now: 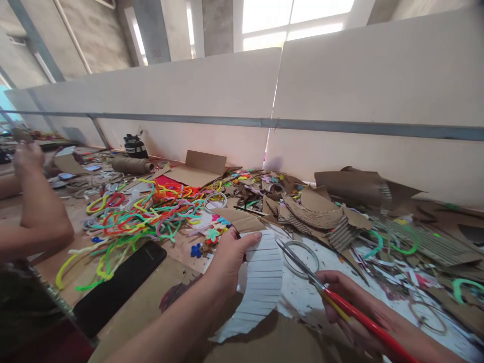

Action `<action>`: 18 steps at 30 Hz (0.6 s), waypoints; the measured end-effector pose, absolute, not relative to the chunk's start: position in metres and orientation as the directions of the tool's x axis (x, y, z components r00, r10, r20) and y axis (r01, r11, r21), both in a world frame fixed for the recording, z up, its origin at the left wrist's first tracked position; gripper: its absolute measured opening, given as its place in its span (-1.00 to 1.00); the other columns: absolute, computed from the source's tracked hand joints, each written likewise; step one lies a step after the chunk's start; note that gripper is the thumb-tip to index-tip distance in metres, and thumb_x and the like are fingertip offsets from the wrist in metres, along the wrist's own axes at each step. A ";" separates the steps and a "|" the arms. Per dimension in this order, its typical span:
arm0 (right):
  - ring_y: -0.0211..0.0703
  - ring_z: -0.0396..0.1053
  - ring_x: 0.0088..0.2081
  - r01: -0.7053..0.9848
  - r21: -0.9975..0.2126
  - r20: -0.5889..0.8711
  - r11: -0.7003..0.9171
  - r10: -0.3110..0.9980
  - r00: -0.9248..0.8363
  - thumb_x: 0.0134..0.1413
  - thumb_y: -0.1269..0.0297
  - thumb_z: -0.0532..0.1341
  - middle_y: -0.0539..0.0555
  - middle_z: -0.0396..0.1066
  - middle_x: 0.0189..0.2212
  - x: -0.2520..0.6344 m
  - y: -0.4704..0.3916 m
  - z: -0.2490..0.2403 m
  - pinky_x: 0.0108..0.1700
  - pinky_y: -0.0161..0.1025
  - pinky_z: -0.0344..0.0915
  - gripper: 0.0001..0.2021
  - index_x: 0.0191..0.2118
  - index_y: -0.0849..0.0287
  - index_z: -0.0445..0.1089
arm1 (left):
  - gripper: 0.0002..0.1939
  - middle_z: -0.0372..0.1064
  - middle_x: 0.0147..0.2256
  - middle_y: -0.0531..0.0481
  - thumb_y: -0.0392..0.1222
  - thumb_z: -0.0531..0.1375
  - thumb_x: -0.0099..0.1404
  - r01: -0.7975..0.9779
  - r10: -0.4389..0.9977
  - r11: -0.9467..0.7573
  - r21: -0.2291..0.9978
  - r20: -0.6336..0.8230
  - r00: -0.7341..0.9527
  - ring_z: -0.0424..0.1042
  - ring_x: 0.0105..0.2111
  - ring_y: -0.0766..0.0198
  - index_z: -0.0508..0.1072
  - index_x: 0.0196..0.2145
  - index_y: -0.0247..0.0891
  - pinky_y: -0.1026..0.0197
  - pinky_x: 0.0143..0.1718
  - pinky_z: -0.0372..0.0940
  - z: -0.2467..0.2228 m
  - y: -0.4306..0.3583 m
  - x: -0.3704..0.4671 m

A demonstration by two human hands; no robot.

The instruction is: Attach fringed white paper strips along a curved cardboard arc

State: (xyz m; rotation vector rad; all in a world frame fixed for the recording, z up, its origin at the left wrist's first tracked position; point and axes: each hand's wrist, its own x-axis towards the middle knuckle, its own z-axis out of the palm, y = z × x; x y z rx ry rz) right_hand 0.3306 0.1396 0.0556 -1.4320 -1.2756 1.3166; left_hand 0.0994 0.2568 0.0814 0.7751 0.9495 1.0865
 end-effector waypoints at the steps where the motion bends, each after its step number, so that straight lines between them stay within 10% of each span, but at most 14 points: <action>1: -0.03 0.42 -0.42 0.165 -0.965 -0.214 -0.202 0.975 -0.054 -0.07 -0.25 0.40 0.05 0.46 -0.39 0.329 0.141 0.057 -0.38 -0.16 0.42 -0.46 0.00 -0.13 0.48 | -0.77 0.52 -0.47 0.02 -0.26 0.42 0.02 -0.372 0.954 0.293 0.881 -0.242 0.179 0.44 -0.50 0.27 0.51 -0.34 -0.26 0.25 -0.38 0.33 0.081 0.256 0.101; 18: -0.11 0.41 -0.34 0.026 -0.974 -0.226 -0.225 0.966 -0.126 0.01 -0.18 0.42 -0.05 0.36 -0.38 0.314 0.148 0.043 -0.33 -0.25 0.34 -0.42 0.04 -0.03 0.28 | -0.73 0.60 -0.33 -0.08 -0.25 0.38 0.06 -0.296 0.933 0.322 0.899 -0.249 0.259 0.52 -0.40 0.16 0.57 -0.23 -0.27 0.18 -0.35 0.39 0.074 0.239 0.115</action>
